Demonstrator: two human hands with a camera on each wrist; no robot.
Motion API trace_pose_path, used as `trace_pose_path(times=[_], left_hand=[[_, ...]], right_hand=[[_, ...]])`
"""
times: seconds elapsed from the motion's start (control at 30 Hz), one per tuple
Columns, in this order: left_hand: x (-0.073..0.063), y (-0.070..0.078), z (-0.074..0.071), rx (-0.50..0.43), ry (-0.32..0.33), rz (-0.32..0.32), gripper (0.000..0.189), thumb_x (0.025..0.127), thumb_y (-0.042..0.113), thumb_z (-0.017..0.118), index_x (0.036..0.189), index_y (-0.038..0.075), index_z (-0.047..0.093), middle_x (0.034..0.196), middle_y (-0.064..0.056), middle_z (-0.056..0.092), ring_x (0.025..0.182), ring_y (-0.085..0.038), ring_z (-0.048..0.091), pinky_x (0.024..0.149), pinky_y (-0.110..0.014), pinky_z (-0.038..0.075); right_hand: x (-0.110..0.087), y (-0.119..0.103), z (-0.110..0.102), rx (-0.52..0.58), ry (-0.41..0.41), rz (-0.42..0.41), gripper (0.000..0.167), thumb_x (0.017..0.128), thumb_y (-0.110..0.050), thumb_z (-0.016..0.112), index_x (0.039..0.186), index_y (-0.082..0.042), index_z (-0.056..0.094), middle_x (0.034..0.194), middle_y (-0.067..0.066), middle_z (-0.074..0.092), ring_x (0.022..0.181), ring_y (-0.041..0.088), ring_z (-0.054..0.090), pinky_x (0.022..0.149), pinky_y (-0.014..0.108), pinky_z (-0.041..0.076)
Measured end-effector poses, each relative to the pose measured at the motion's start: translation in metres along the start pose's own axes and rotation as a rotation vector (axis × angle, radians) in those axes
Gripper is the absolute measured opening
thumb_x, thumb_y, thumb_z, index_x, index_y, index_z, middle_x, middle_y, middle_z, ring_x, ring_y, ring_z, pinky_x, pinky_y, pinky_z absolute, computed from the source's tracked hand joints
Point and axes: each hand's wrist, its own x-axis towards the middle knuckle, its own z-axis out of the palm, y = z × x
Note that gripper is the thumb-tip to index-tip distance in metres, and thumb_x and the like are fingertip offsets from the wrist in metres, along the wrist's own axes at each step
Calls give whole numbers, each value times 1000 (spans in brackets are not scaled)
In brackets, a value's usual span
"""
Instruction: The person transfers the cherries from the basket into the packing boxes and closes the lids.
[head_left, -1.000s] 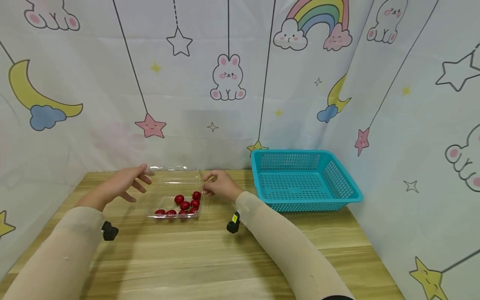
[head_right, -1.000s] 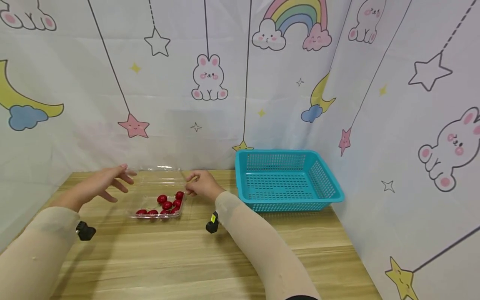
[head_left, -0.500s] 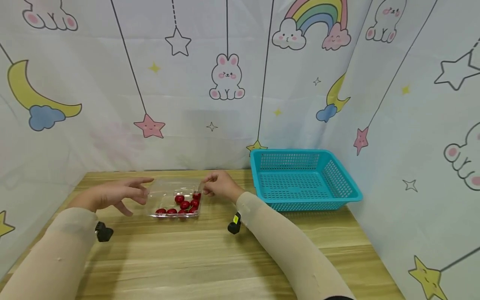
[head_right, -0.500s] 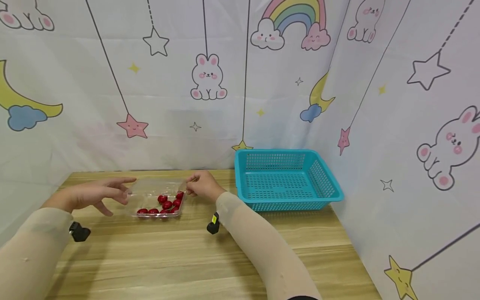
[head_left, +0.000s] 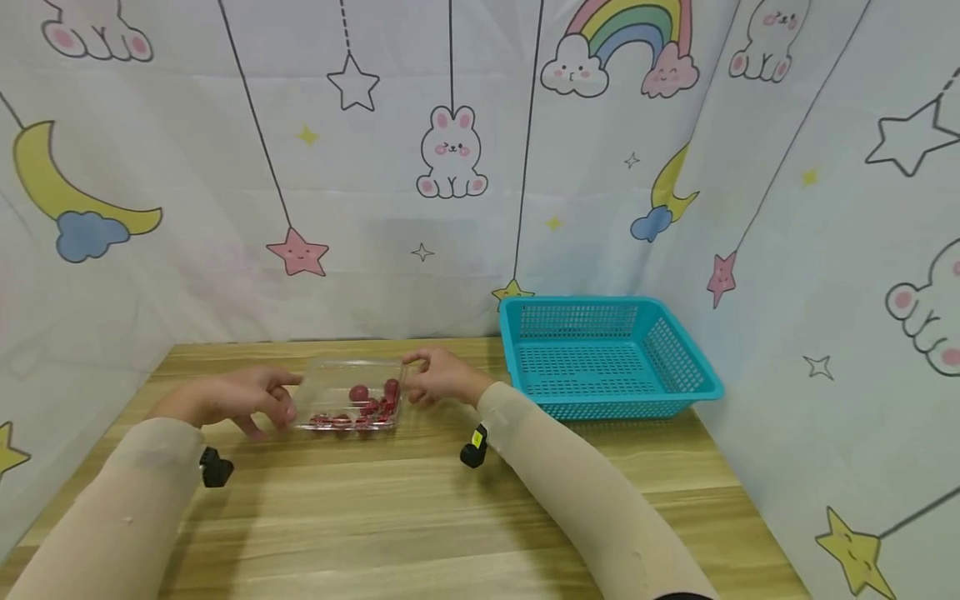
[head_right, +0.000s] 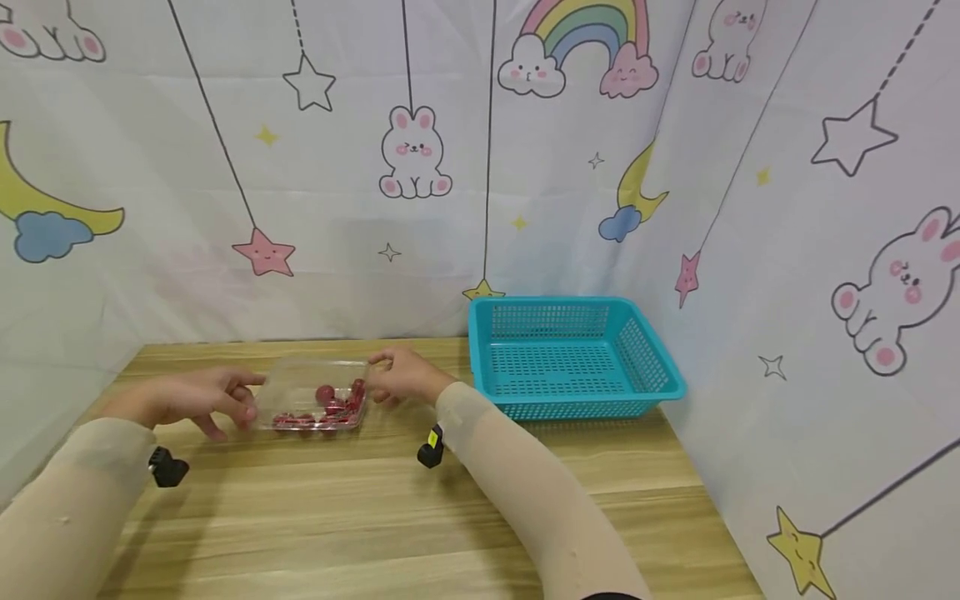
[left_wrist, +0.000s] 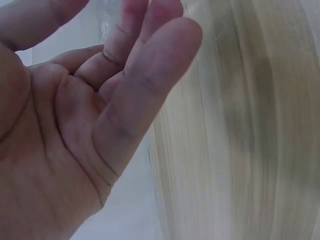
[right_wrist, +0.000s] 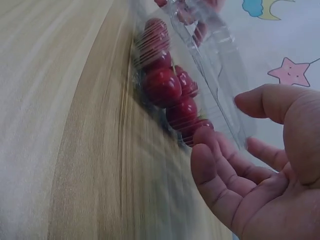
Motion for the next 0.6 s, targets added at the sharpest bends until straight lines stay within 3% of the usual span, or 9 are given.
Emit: trace_pose_path(times=[0.27,0.6], left_hand=[[-2,3,2,-32,-13,-17,102,103,6,74,176,-14,6,124,-19,74,107,-30,74,80,-48,71],[-2,7,4,-34,-24,-28,101,104,3,69,178,-10,0,119,-19,75,86,-22,66,76,-45,70]], right_hand=[[-7,-13,6,-8,-141,50,100,100,-10,79,183,-17,24,104,17,84,98,38,84,86,47,73],[-11,-15,12,21,-222,85,122,95,-1,85,185,-21,4,108,29,84,89,34,85,81,43,73]])
